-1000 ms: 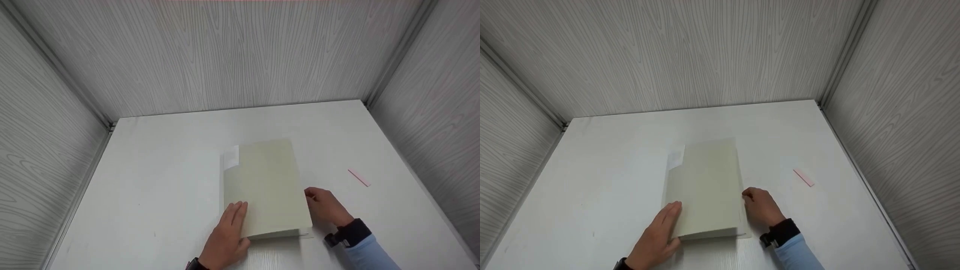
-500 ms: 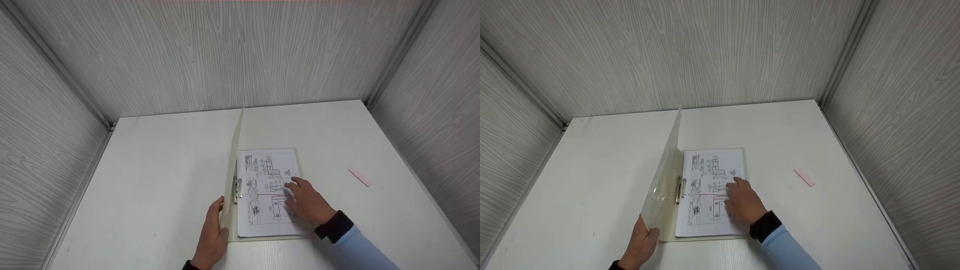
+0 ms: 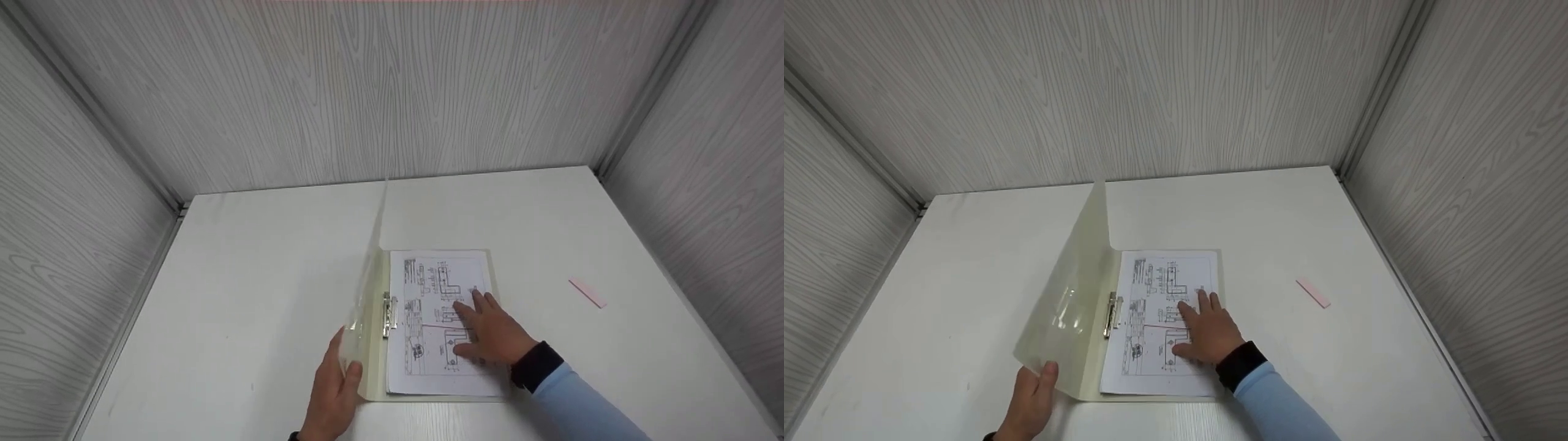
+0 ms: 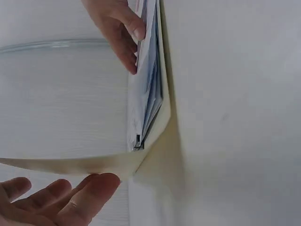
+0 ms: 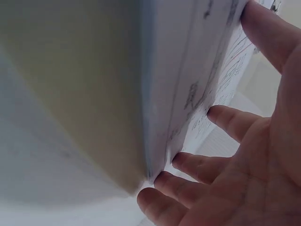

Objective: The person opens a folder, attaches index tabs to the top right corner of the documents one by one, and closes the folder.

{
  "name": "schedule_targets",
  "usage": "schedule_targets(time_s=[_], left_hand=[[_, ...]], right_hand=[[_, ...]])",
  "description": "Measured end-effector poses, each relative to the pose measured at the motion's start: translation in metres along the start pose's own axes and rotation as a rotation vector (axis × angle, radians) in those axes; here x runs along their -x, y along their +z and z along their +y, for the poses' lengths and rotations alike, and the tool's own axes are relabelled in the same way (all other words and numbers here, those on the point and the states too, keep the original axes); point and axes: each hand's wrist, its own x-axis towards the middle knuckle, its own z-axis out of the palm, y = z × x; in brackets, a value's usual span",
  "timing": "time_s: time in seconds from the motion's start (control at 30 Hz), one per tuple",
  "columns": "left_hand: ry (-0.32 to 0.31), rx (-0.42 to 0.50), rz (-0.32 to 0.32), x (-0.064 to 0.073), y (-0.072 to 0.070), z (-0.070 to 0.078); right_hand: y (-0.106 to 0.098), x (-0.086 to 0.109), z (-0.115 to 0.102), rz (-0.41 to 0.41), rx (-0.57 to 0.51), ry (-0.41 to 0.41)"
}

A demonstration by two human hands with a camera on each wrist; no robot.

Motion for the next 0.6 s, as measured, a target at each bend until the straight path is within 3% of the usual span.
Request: schedule_targets(time_s=[0.1, 0.23, 0.33, 0.47, 0.53, 0.6], left_hand=[[0.085, -0.052, 0.146, -0.002, -0.015, 0.003], [0.074, -0.076, 0.358, -0.005, -0.038, 0.007], [0.082, -0.014, 0.493, -0.006, -0.052, 0.008], [0.209, -0.004, 0.707, -0.004, -0.063, 0.011], [0.319, -0.120, 0.852, -0.005, -0.065, 0.009], [0.383, -0.307, 0.961, -0.006, -0.065, 0.002]], right_hand=[[-0.002, 0.000, 0.002, 0.002, -0.016, 0.003], [-0.005, -0.001, 0.007, -0.021, -0.036, 0.028], [-0.006, -0.001, 0.009, -0.047, -0.092, 0.061], [-0.007, 0.000, 0.009, -0.059, -0.147, 0.093], [-0.007, 0.001, 0.009, -0.055, -0.154, 0.096], [-0.007, 0.001, 0.010, -0.056, -0.151, 0.099]])
